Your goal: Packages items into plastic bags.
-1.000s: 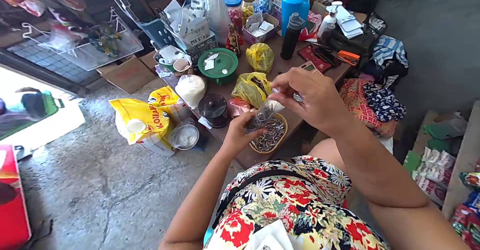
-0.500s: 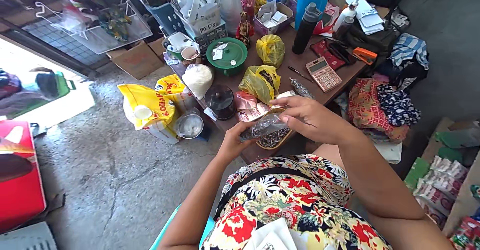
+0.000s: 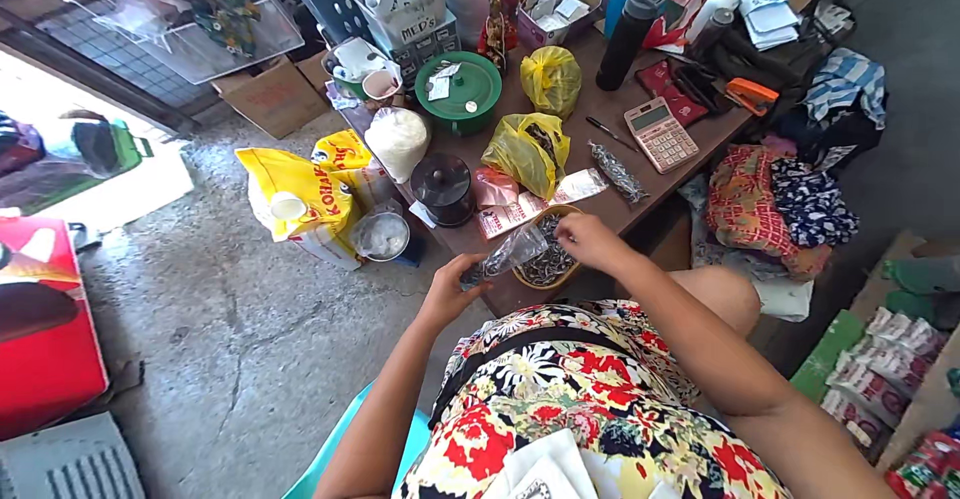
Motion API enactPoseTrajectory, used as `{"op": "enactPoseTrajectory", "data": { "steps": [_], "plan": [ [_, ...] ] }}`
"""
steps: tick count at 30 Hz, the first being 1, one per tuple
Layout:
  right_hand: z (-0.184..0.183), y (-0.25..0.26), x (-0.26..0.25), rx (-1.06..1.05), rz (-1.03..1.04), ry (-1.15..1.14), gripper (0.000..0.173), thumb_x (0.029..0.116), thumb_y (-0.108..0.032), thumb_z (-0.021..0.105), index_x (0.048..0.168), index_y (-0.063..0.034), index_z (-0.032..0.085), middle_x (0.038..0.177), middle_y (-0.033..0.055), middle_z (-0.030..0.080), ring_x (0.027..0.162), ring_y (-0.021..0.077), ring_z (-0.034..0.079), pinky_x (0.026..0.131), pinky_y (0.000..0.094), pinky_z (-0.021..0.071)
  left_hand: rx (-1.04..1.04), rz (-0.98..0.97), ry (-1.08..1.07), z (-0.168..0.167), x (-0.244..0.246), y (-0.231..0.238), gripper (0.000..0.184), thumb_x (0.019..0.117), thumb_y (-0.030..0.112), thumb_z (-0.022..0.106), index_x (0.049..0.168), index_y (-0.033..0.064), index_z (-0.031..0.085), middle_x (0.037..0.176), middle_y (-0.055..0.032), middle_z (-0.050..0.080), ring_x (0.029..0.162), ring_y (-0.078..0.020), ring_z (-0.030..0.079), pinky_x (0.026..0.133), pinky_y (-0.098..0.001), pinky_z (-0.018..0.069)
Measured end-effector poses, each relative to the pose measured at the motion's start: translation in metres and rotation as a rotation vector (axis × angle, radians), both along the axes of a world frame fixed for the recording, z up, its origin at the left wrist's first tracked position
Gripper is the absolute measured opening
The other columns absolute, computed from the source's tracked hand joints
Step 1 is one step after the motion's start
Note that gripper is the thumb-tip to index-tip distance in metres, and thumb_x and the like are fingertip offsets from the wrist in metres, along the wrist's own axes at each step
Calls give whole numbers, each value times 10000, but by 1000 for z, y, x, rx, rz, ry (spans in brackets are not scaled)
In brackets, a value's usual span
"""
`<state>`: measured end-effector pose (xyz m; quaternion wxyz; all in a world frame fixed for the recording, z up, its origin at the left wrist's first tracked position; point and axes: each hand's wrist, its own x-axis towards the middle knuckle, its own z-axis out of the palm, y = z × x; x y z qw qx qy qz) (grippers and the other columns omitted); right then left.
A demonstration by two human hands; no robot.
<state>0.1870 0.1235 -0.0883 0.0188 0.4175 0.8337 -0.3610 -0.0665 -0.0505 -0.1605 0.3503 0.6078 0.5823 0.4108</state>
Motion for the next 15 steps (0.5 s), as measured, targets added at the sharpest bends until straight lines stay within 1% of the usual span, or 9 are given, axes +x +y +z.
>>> {"op": "enactPoseTrajectory", "data": {
  "steps": [2, 4, 6, 8, 10, 11, 13, 14, 15],
  "plan": [
    [-35, -4, -8, -47, 138, -150, 396, 964, -152, 713, 1311, 23, 632, 1348, 236, 602, 1294, 395, 564, 1096, 565, 450, -50, -15, 41, -6, -4, -5, 411, 870, 88, 770, 1246, -40, 664, 1140, -169, 700, 1052, -188, 684, 978, -361, 547],
    [-53, -11, -16, 15, 259, -222, 634, 911, -277, 791, 1450, -49, 546, 1489, 197, 512, 1415, 390, 450, 1131, 574, 410, -108, -14, 71, -10, -5, -8, 421, 862, 52, 720, 1260, -59, 639, 1154, -207, 675, 1066, -247, 671, 976, -407, 541],
    [-62, -17, -22, 89, 330, -249, 665, 888, -298, 810, 1459, -81, 547, 1497, 190, 503, 1410, 424, 426, 1100, 597, 417, -168, -10, 84, -11, -2, -8, 474, 844, 33, 685, 1299, -66, 602, 1210, -232, 639, 1114, -287, 646, 996, -443, 526],
    [-63, -19, -24, 115, 346, -247, 546, 926, -234, 772, 1408, -60, 582, 1429, 203, 547, 1359, 426, 477, 1063, 584, 450, -186, -10, 78, -13, 2, -6, 515, 817, 30, 694, 1311, -75, 595, 1225, -244, 627, 1136, -308, 634, 1008, -462, 517],
    [-61, -18, -24, 128, 330, -234, 399, 959, -153, 714, 1326, -20, 628, 1346, 212, 599, 1304, 409, 538, 1035, 558, 482, -159, 3, 65, -15, 7, -2, 493, 803, 52, 752, 1268, -63, 636, 1182, -229, 654, 1110, -299, 648, 1000, -461, 524],
    [-60, -17, -23, 132, 325, -229, 373, 959, -140, 707, 1298, -2, 636, 1330, 215, 606, 1291, 405, 551, 1031, 551, 488, -138, 17, 60, -18, 8, 0, 460, 804, 74, 780, 1227, -59, 661, 1140, -219, 666, 1076, -293, 656, 982, -460, 530],
    [-61, -14, -21, 123, 331, -239, 506, 934, -211, 755, 1375, -21, 594, 1387, 200, 577, 1326, 394, 522, 1063, 544, 469, -117, 36, 55, -24, 12, 6, 393, 823, 115, 802, 1162, -50, 692, 1073, -202, 671, 1017, -284, 662, 947, -462, 540],
    [-62, -15, -21, 115, 334, -249, 561, 922, -226, 774, 1410, -36, 574, 1420, 191, 559, 1344, 397, 504, 1071, 552, 459, -115, 35, 59, -26, 13, 10, 372, 831, 138, 806, 1136, -46, 700, 1058, -193, 672, 1003, -278, 663, 936, -461, 545],
    [-63, -16, -21, 113, 331, -250, 558, 916, -202, 779, 1408, -33, 577, 1419, 194, 560, 1337, 406, 506, 1064, 564, 460, -118, 29, 71, -27, 15, 14, 352, 834, 158, 809, 1099, -49, 703, 1041, -192, 672, 989, -282, 665, 925, -466, 547]
  ]
}}
